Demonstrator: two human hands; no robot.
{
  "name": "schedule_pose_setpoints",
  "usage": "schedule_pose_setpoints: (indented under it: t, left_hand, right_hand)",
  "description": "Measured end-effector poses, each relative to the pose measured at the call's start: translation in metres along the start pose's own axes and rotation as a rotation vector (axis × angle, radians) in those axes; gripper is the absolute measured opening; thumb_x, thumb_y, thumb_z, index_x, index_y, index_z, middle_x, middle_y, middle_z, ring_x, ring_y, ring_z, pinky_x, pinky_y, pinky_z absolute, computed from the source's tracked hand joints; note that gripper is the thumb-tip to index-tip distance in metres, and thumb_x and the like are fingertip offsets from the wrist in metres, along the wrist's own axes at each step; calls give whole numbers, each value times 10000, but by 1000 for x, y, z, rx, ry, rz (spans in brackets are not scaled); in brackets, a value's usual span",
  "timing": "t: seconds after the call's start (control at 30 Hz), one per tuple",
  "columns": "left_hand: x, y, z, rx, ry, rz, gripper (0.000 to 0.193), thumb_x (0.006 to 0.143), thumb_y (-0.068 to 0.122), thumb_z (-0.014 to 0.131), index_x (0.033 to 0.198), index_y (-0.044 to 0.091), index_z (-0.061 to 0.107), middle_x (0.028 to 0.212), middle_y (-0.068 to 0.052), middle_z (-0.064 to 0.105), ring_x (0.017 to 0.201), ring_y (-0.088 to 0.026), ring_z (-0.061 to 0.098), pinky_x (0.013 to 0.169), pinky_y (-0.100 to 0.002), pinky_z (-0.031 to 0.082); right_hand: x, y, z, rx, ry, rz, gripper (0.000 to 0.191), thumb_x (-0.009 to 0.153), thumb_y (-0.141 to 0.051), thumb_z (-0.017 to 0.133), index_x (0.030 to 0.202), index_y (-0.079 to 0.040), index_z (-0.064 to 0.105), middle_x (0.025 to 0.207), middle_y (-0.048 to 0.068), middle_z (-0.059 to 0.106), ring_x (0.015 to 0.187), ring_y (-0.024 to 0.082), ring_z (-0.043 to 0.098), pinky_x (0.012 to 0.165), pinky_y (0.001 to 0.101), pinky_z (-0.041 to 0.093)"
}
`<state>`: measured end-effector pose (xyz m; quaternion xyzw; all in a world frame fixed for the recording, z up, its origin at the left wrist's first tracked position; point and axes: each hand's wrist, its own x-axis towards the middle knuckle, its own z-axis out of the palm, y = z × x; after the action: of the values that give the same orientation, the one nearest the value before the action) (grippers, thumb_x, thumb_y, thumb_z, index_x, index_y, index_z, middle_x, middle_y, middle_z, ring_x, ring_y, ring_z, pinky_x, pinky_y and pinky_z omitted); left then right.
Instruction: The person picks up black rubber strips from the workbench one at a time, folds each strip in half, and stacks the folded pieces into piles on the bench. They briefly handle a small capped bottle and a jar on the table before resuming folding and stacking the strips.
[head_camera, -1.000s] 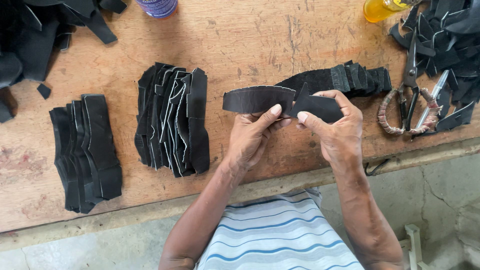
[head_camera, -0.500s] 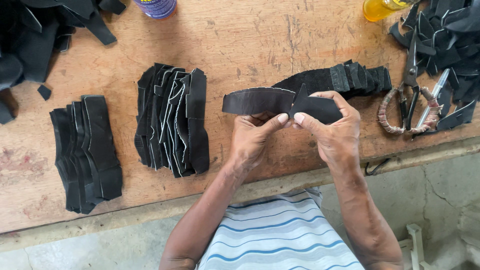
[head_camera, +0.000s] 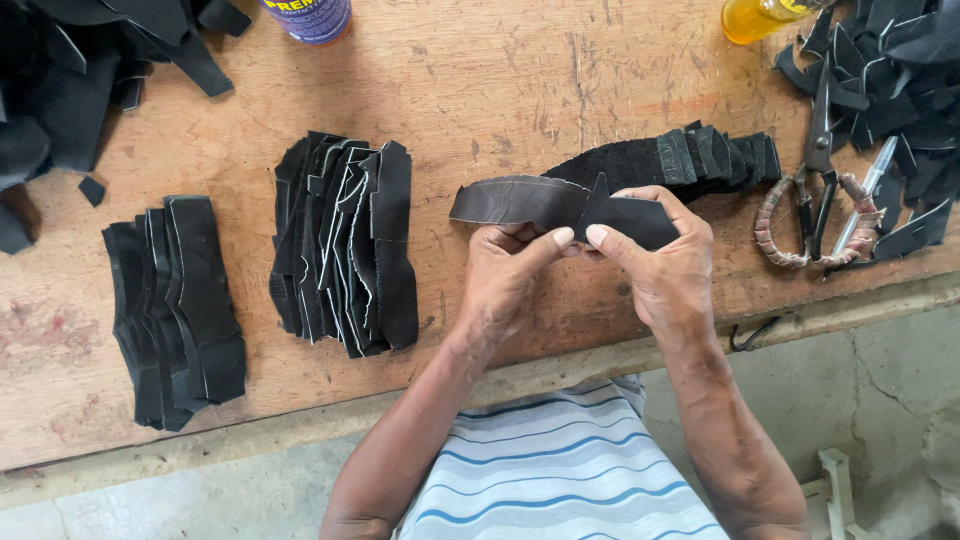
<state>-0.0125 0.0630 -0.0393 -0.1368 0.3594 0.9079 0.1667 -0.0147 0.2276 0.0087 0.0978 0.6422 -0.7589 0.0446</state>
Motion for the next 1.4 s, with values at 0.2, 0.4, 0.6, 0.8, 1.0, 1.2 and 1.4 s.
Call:
schedule_pose_setpoints:
  t: [0.2,0.4,0.6,0.8,1.0,1.2,1.4]
  left_hand:
    - [-1,5,6,-72,62,-35,217,889,31,771,1091,-26,716,1006,-129,761,862,-175,728,784,-322,608]
    - [-2,-1,8,87,88,40,225,890,56,809,1081,-33,731,963,-133,766,839,-173,718,799,-317,615]
    - [0,-4,7,85,129,49,225,848,26,842,1045,2,738,922,-94,758,781,-134,667,731,-288,563]
    - [-1,-7,12,8,189,-1,233,827,28,836,1037,9,739,894,-84,760,762,-135,669,732,-290,560]
    - [1,-7,8,84,186,2,234,813,21,834,1024,26,734,903,-70,759,771,-120,674,736,-278,567]
    - [-1,7,11,-7,34,-1,205,859,15,832,1037,7,731,926,-71,746,787,-113,656,712,-262,549]
    - [-34,62,19,852,-247,-501,307,978,311,721,1015,19,806,771,-110,757,604,-152,624,443,-258,443]
  right_hand:
    - [-2,-8,-2,-64,-6,39,218,903,57,737,1113,58,682,957,140,736,795,161,734,712,286,659]
    - [-4,-11,-1,-87,-2,11,174,919,47,753,1079,69,686,951,140,737,794,157,721,711,292,661]
    - [0,-12,-4,-80,-32,51,184,909,41,734,1086,63,692,944,139,746,805,166,740,697,298,662]
    - [-3,-7,-3,-25,-15,13,182,924,52,742,1095,75,685,956,146,739,816,168,731,722,289,648]
    - [1,-5,-7,-15,-49,45,184,915,38,740,1089,66,686,952,136,742,822,167,741,704,285,652]
    - [2,-2,-16,-197,-36,-55,235,942,50,771,1168,38,710,1079,101,721,956,134,691,841,257,605]
    - [13,-15,-36,-86,-88,73,199,925,3,737,1121,5,702,1013,81,723,851,142,719,647,284,650]
